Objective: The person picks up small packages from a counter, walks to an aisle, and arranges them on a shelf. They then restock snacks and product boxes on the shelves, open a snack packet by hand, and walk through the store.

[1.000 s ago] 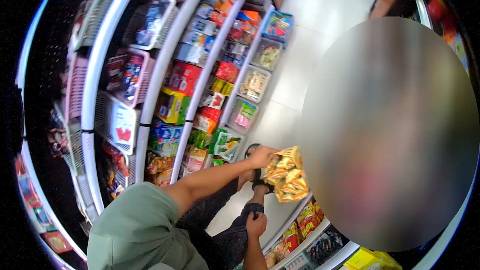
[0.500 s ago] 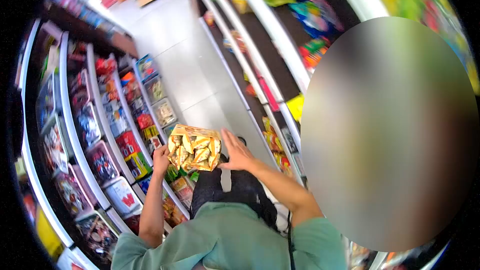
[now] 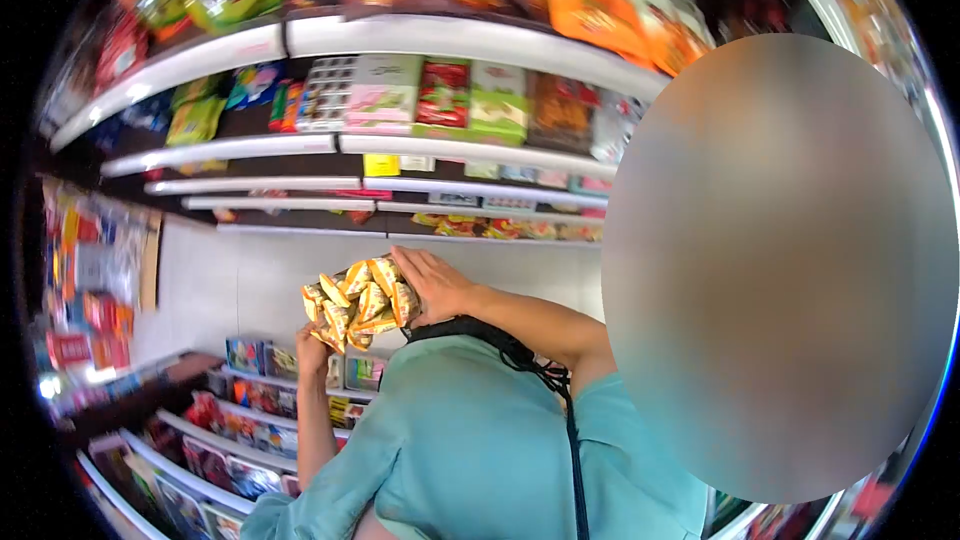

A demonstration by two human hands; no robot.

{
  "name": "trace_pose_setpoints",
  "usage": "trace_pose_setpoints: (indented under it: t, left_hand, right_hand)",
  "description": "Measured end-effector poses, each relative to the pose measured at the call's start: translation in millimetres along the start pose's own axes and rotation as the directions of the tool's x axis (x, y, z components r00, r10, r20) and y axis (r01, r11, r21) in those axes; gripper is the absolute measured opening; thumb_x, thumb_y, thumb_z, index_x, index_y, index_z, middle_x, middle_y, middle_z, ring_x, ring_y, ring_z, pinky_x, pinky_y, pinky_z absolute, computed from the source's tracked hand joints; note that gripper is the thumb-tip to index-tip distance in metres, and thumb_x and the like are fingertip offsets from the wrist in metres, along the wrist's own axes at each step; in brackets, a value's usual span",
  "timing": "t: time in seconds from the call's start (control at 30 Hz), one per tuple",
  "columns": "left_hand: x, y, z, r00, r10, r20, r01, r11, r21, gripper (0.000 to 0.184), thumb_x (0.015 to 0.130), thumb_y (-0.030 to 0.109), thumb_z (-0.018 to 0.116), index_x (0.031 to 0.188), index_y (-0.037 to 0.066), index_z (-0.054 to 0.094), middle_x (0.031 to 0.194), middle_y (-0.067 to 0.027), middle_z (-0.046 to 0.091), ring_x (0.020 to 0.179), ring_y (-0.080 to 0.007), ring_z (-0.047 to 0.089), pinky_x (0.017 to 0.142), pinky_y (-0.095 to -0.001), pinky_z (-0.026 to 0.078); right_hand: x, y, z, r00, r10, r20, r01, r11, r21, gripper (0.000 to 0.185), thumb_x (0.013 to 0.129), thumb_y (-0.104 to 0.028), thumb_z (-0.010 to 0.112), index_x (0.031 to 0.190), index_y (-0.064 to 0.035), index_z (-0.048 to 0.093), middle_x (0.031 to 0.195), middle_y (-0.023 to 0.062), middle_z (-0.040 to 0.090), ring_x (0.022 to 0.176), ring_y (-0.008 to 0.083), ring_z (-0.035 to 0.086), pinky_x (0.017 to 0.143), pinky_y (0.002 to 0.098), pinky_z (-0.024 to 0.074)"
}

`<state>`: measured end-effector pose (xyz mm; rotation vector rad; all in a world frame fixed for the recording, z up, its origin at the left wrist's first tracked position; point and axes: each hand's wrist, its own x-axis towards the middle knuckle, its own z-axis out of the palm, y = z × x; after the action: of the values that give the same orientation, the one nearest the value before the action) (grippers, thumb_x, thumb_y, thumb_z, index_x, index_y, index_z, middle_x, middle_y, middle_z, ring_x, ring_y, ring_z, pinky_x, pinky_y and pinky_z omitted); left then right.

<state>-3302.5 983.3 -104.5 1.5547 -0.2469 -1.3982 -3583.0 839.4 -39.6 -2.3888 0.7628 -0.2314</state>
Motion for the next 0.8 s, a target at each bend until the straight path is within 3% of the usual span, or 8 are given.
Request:
trace_pose_setpoints:
  t: [0.03, 0.17, 0.33, 0.4, 0.47, 0.57, 0.7, 0.8]
  left_hand:
    - [4.1, 13.5, -5.0, 0.996, 0.015, 0.084, -0.023, 0.995, 0.094, 0.019, 0.096, 0.012, 0.052, 0.103, 0.0, 0.065, 0.081, -0.0071, 0.068, 0.059, -0.0126, 0.064, 0.047, -0.0245, 0.052]
    - [20.1, 60.2, 24.9, 0.967, -0.023, 0.255, -0.076, 0.926, 0.37, 0.022, 0.097, 0.015, 0.052, 0.103, -0.003, 0.064, 0.079, -0.0076, 0.067, 0.06, -0.0127, 0.064, 0.05, -0.0253, 0.053]
    - [27.6, 78.0, 76.5, 0.904, -0.059, 0.423, -0.159, 0.872, 0.462, 0.022, 0.096, 0.012, 0.05, 0.102, -0.003, 0.064, 0.077, -0.0084, 0.067, 0.058, -0.014, 0.064, 0.051, -0.0285, 0.055]
    - [31.1, 74.9, 100.8, 0.83, -0.065, 0.554, -0.296, 0.791, 0.535, 0.019, 0.093, 0.015, 0.054, 0.096, 0.002, 0.067, 0.076, -0.0047, 0.067, 0.058, -0.0105, 0.062, 0.048, -0.0255, 0.051]
    - [26.0, 75.1, 130.7, 0.809, -0.081, 0.582, -0.342, 0.74, 0.58, 0.018, 0.091, 0.01, 0.053, 0.097, 0.0, 0.067, 0.077, -0.0067, 0.067, 0.057, -0.0119, 0.064, 0.049, -0.0272, 0.055]
    - [15.4, 78.2, 156.0, 0.756, -0.12, 0.643, -0.375, 0.726, 0.577, 0.019, 0.09, 0.007, 0.051, 0.098, -0.001, 0.067, 0.077, -0.0081, 0.068, 0.057, -0.0139, 0.065, 0.049, -0.0269, 0.056]
    - [-0.4, 71.4, 184.5, 0.774, -0.166, 0.611, -0.399, 0.622, 0.674, 0.022, 0.09, 0.007, 0.049, 0.098, 0.0, 0.067, 0.078, -0.0096, 0.07, 0.06, -0.015, 0.067, 0.052, -0.0277, 0.057]
    - [-20.8, 61.9, 196.6, 0.795, -0.113, 0.596, -0.422, 0.602, 0.678, 0.022, 0.09, 0.009, 0.049, 0.091, -0.001, 0.069, 0.072, -0.0095, 0.069, 0.058, -0.0154, 0.067, 0.051, -0.0275, 0.056]
  right_hand:
    - [-13.8, -11.4, 5.3, 0.998, 0.017, -0.062, -0.021, 0.997, -0.072, 0.13, 0.057, -0.033, 0.087, 0.148, 0.0074, 0.004, 0.14, 0.0304, 0.033, 0.129, 0.0444, 0.037, 0.11, 0.0454, 0.0328]
    - [-49.1, -22.4, 14.1, 0.959, 0.218, -0.179, -0.223, 0.975, -0.003, 0.131, 0.055, -0.033, 0.087, 0.147, 0.009, 0.004, 0.144, 0.0298, 0.029, 0.132, 0.0434, 0.034, 0.113, 0.0448, 0.029]
    - [-93.7, -42.2, 5.6, 0.862, 0.39, -0.324, -0.364, 0.921, 0.138, 0.127, 0.058, -0.029, 0.085, 0.147, 0.0091, 0.004, 0.143, 0.0307, 0.029, 0.132, 0.0449, 0.032, 0.113, 0.0447, 0.0289]
    - [-111.7, -36.3, 1.4, 0.822, 0.393, -0.413, -0.369, 0.919, 0.14, 0.122, 0.06, -0.027, 0.082, 0.147, 0.0087, 0.004, 0.143, 0.0308, 0.027, 0.134, 0.0453, 0.03, 0.113, 0.045, 0.0297]
    - [-129.9, -31.1, -2.2, 0.784, 0.423, -0.455, -0.408, 0.903, 0.137, 0.121, 0.061, -0.025, 0.078, 0.149, 0.0056, 0.001, 0.139, 0.0307, 0.033, 0.129, 0.0458, 0.035, 0.107, 0.0445, 0.0366]
    - [-153.7, -34.6, -9.2, 0.746, 0.476, -0.466, -0.448, 0.876, 0.178, 0.123, 0.059, -0.024, 0.078, 0.15, 0.0029, 0.0, 0.14, 0.031, 0.033, 0.129, 0.0458, 0.037, 0.106, 0.0449, 0.038]
    - [-179.0, -16.0, -19.5, 0.768, 0.461, -0.445, -0.427, 0.886, 0.182, 0.127, 0.058, -0.026, 0.081, 0.15, 0.0023, -0.002, 0.143, 0.0312, 0.03, 0.13, 0.0458, 0.036, 0.106, 0.0442, 0.0387]
    - [-199.7, -8.0, -35.1, 0.811, 0.526, -0.255, -0.46, 0.843, 0.279, 0.129, 0.057, -0.027, 0.082, 0.149, 0.0051, -0.003, 0.148, 0.0339, 0.021, 0.137, 0.0449, 0.027, 0.113, 0.0423, 0.0306]
